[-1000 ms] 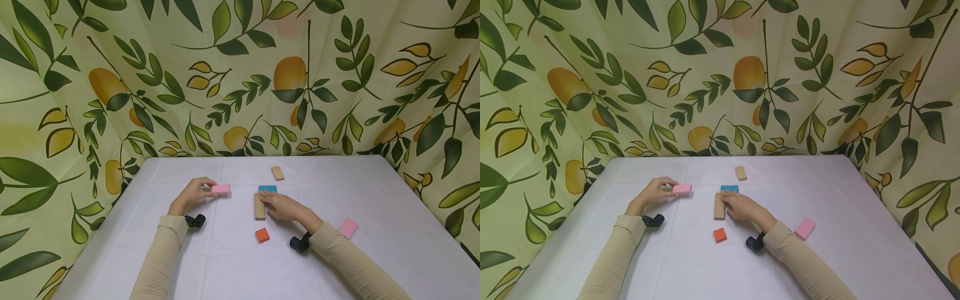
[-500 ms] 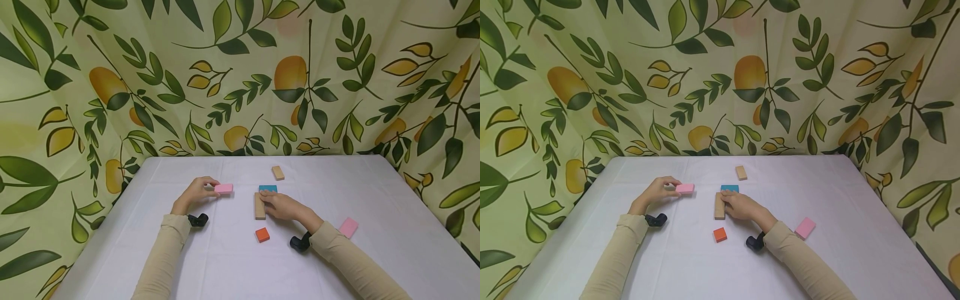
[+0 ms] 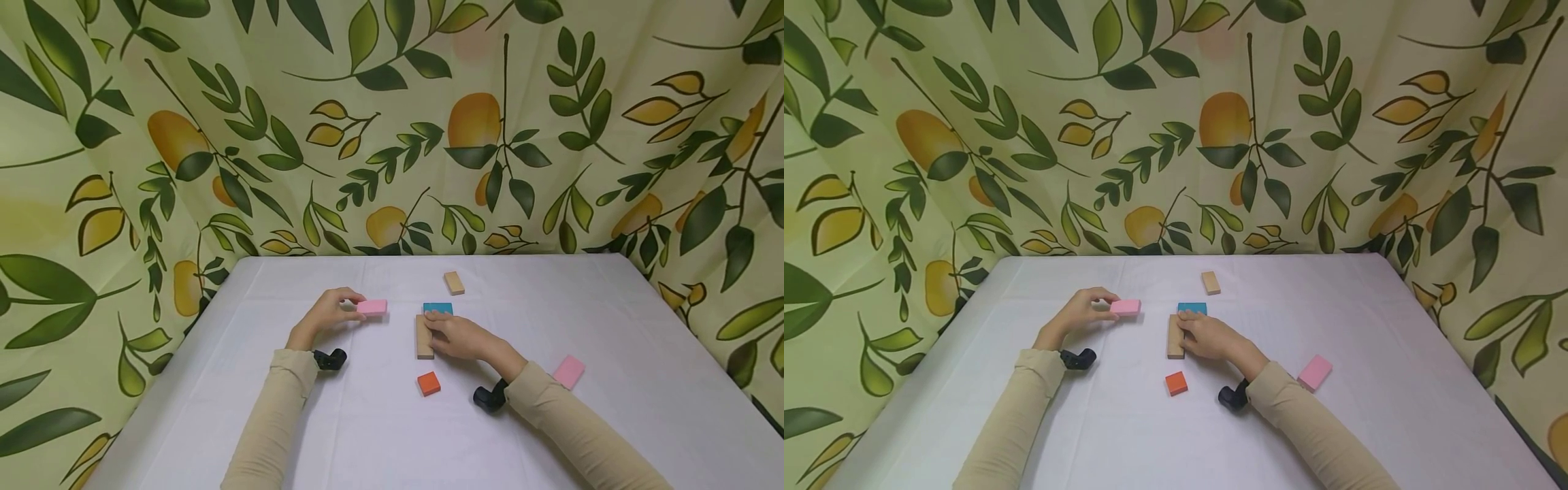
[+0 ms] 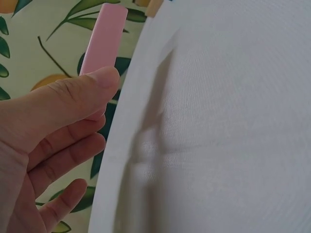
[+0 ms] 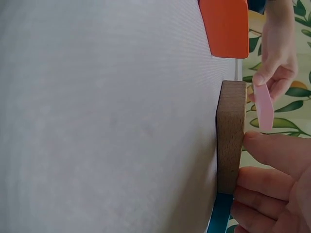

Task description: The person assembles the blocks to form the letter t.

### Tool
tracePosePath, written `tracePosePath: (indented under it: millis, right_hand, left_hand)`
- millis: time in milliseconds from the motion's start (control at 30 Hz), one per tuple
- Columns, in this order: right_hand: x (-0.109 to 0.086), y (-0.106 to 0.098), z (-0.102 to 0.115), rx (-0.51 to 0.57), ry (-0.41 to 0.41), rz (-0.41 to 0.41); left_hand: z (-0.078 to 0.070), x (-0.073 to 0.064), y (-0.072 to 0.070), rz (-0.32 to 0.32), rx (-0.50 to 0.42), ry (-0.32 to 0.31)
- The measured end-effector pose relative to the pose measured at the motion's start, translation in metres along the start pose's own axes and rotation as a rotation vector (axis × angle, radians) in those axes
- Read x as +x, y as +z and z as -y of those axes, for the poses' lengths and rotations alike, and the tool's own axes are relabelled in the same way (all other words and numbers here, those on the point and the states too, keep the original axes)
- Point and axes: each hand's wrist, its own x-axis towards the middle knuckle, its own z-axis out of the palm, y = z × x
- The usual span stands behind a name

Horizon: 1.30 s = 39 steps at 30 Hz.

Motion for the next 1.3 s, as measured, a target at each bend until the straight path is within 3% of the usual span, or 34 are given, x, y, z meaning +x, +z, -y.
tracePosePath:
  millis: [967, 1300]
  right_hand:
    - [-0.002, -0.001, 0.001, 0.001, -0.013, -0.014]
    - [-0.002, 0.0, 0.001, 0.004, -0.018, -0.016]
  left_hand:
    - [-0.011, 0.004, 0.01, -0.003, 0.012, -0.012]
    - [-0.008, 0.006, 0.014, -0.019, 0.014, 0.022]
